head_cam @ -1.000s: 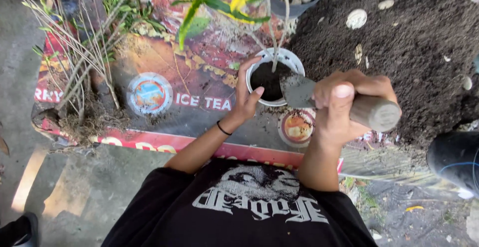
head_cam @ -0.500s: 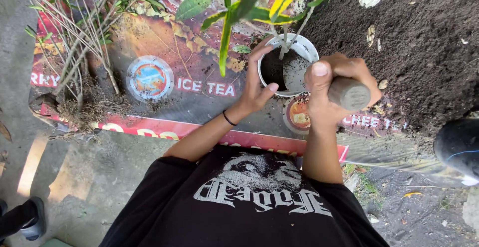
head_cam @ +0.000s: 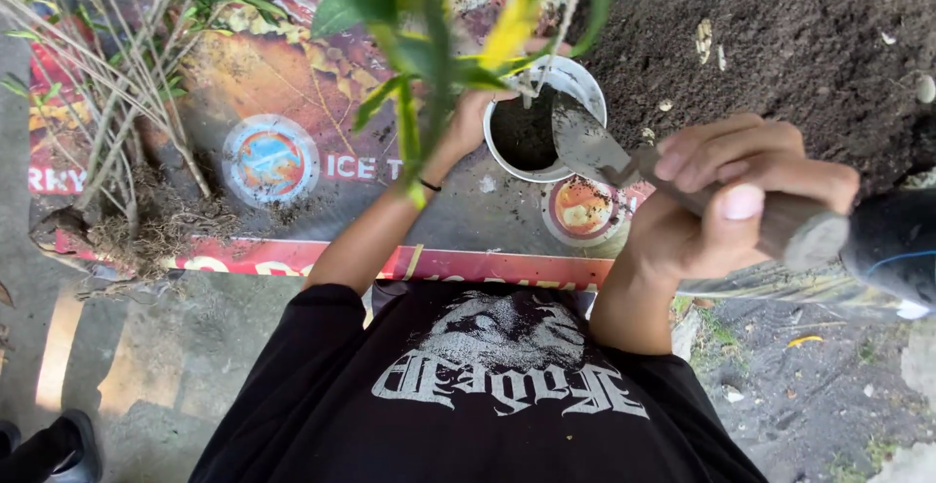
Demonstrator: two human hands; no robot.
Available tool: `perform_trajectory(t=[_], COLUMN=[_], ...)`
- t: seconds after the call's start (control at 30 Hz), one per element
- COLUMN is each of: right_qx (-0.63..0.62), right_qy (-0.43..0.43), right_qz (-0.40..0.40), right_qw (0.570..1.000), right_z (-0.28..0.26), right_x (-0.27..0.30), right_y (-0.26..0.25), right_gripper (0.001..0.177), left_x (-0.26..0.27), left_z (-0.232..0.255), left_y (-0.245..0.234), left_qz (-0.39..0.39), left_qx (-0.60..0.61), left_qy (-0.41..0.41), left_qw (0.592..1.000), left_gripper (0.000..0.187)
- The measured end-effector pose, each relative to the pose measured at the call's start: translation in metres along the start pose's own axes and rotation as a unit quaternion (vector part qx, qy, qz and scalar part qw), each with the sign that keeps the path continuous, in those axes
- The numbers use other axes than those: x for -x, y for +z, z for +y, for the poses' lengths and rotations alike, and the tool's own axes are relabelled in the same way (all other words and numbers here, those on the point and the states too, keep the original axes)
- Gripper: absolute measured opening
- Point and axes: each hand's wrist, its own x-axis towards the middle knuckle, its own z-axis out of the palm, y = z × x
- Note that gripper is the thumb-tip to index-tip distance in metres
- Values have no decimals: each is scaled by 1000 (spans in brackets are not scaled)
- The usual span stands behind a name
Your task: The person holds a small plant upright in a white pot and uses a hand trowel to scoop soil from a pile on the table into the pot around the plant. They then press and firm the soil with a stone, adding more soil with the trowel and pressing again.
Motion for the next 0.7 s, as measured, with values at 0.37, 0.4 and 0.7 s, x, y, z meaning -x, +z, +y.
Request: perform_trajectory(t=[0.37, 0.4, 0.7], right_qx=[50, 65, 48], right_qy=[93, 110, 125], right_qz=[7, 13, 5], right_qw=[994, 992, 991], right_z=[-10, -14, 5], right_x=[32, 34, 30], right_y=[19, 23, 17], right_gripper=[24, 25, 18], left_x=[43, 48, 72], left_z=[1, 2, 9], left_y=[38, 42, 108], left_qz=[141, 153, 251], left_qx=[-166, -182, -320], left_qy=[45, 47, 83], left_qw=[975, 970, 910], left_gripper=[42, 41, 30])
